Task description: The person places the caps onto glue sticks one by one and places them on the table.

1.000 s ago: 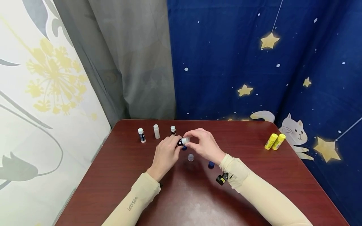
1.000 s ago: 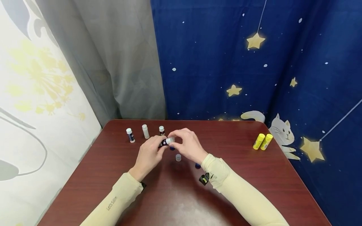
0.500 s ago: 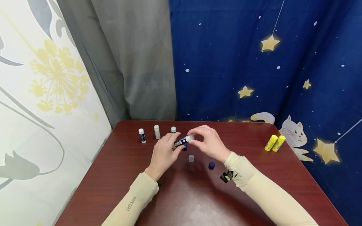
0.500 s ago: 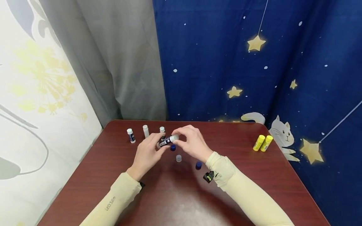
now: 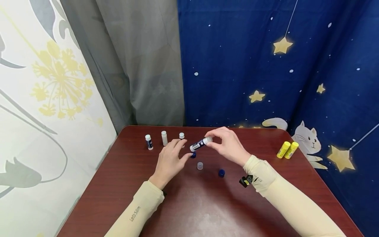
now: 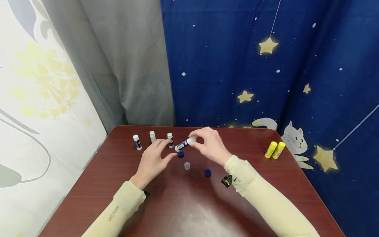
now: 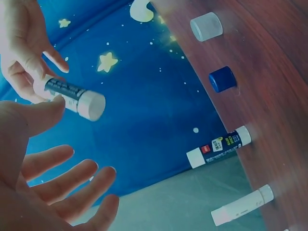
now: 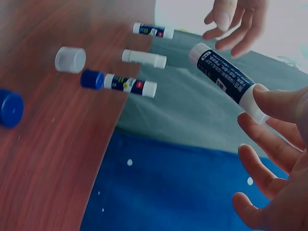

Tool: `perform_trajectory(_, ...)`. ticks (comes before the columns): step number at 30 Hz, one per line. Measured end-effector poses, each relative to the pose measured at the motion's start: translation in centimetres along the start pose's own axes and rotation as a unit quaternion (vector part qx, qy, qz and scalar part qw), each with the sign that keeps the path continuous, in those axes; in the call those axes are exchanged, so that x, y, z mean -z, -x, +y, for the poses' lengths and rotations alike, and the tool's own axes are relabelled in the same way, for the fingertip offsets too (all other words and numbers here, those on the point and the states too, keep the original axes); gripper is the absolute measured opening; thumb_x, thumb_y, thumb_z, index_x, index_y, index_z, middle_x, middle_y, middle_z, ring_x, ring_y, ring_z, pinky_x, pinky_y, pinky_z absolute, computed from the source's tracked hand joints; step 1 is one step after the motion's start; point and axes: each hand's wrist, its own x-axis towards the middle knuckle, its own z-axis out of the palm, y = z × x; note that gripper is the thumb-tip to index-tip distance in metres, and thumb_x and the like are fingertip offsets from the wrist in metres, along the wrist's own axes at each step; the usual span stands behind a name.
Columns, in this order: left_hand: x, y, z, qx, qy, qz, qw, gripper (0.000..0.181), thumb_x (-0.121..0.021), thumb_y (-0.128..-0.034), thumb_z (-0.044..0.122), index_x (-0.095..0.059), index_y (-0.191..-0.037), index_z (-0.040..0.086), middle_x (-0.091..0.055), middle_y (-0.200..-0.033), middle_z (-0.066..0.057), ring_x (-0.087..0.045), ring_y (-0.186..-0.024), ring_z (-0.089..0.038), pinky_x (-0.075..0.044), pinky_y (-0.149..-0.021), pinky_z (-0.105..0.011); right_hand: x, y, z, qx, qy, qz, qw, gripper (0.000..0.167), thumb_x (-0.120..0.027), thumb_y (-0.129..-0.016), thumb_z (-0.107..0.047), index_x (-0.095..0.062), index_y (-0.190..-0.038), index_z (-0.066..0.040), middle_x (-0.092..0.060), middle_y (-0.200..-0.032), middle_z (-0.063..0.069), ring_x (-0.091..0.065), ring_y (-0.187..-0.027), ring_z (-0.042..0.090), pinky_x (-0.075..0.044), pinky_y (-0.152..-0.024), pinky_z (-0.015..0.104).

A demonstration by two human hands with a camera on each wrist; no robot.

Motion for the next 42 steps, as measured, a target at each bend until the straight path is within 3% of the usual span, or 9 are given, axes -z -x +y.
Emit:
perform_trajectory(10,0.0,0.5,-0.6,0.001,-0.005,0.003,1.0000,0.058,-0.085,-0.0819,0.034,-0.064,-0.131,0.012,-0.063,-0.118,-0.008,-0.063,-0.100,-0.022,-0.053,-0.082,-0.049,2.6,0.8,2.6,-0.021,0.044,-0.005,0.9988,0.024,-0.084,-0.084,-0.024,-0.076,-0.107,-0.021,-0.070,-0.099,-0.013,-0.058,-0.097,0.016,-0.046,-0.080,0.038)
perform_trajectory(26,-0.3,0.9,-1.1,0.014,-0.005,-0.020,0.9997,0.064,-0.085,-0.0825,0.034,-0.060,-0.137,0.012,-0.061,-0.123,-0.009,-0.061,-0.106,-0.024,-0.053,-0.085,-0.049,8.2,3.3,6.5,-0.107,0.106,-0.002,0.9886,0.024,-0.083,-0.086,-0.023,-0.075,-0.109,-0.024,-0.070,-0.104,-0.005,-0.053,-0.097,0.019,-0.044,-0.083,0.043)
perform_trajectory(32,-0.2,1.2,-1.2,0.009,-0.012,-0.020,0.9997,0.067,-0.085,-0.0817,0.036,-0.058,-0.139,0.014,-0.061,-0.122,-0.011,-0.060,-0.105,-0.025,-0.053,-0.084,-0.051,10.1,4.0,8.1,-0.115,0.143,-0.005,0.9829,0.023,-0.083,-0.086,-0.021,-0.074,-0.107,-0.020,-0.070,-0.097,-0.002,-0.051,-0.089,0.022,-0.039,-0.076,0.042)
perform_trajectory(42,-0.1,1.3,-1.4,0.013,-0.021,-0.021,0.9995,0.070,-0.085,-0.0821,0.039,-0.057,-0.141,0.012,-0.060,-0.125,-0.012,-0.060,-0.106,-0.027,-0.052,-0.085,-0.052,12.1,5.1,10.2,-0.122,0.171,-0.004,0.9777,0.021,-0.083,-0.085,-0.019,-0.075,-0.105,-0.021,-0.069,-0.095,0.000,-0.055,-0.093,0.025,-0.042,-0.081,0.048)
